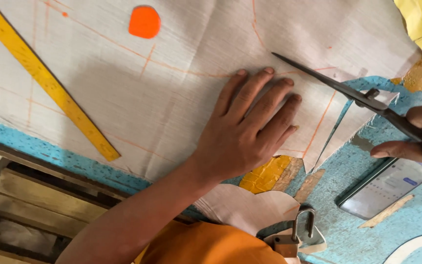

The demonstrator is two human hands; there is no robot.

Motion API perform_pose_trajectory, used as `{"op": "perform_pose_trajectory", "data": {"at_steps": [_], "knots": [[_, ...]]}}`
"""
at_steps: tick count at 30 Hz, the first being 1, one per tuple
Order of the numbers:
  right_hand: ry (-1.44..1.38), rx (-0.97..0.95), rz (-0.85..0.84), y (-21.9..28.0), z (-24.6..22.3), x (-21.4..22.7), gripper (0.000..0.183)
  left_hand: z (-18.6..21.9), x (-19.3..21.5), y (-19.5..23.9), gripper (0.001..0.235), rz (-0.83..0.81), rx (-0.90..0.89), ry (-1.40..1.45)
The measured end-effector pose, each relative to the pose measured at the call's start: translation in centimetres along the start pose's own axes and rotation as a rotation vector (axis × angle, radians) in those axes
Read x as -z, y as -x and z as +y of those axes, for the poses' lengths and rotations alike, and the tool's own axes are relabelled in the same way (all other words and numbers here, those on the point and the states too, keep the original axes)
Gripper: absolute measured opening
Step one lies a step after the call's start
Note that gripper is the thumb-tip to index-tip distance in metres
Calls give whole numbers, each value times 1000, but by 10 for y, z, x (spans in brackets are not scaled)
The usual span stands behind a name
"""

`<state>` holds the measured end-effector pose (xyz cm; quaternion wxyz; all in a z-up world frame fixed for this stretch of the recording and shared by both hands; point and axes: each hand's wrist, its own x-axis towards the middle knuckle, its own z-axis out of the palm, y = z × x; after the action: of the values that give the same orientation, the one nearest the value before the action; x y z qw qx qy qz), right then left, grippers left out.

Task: Cutting out garment patterns from fabric using large scissors and following marked lines on a cutting table.

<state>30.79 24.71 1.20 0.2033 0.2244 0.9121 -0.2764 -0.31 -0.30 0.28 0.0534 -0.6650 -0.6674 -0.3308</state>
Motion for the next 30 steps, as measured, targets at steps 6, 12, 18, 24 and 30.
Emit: {"op": "perform_pose_trajectory", "data": {"at_steps": [6, 12, 18, 24, 30], "knots": [[-154, -166, 49, -1, -34, -2, 56, 1, 13, -7, 37, 15, 119, 340], [-173, -127, 179, -20, -108, 14, 60, -54, 39, -27, 36, -96, 45, -58], [-23, -83, 262, -25, -143, 21, 60, -108, 35, -46, 76, -399, 22, -276], [-8, -164, 176, -19, -165, 20, 58, -110, 35, -45, 74, -378, -10, -269], [-113, -169, 239, -21, -181, -7, 52, -106, 43, -48, 79, -422, 31, -270]]}}
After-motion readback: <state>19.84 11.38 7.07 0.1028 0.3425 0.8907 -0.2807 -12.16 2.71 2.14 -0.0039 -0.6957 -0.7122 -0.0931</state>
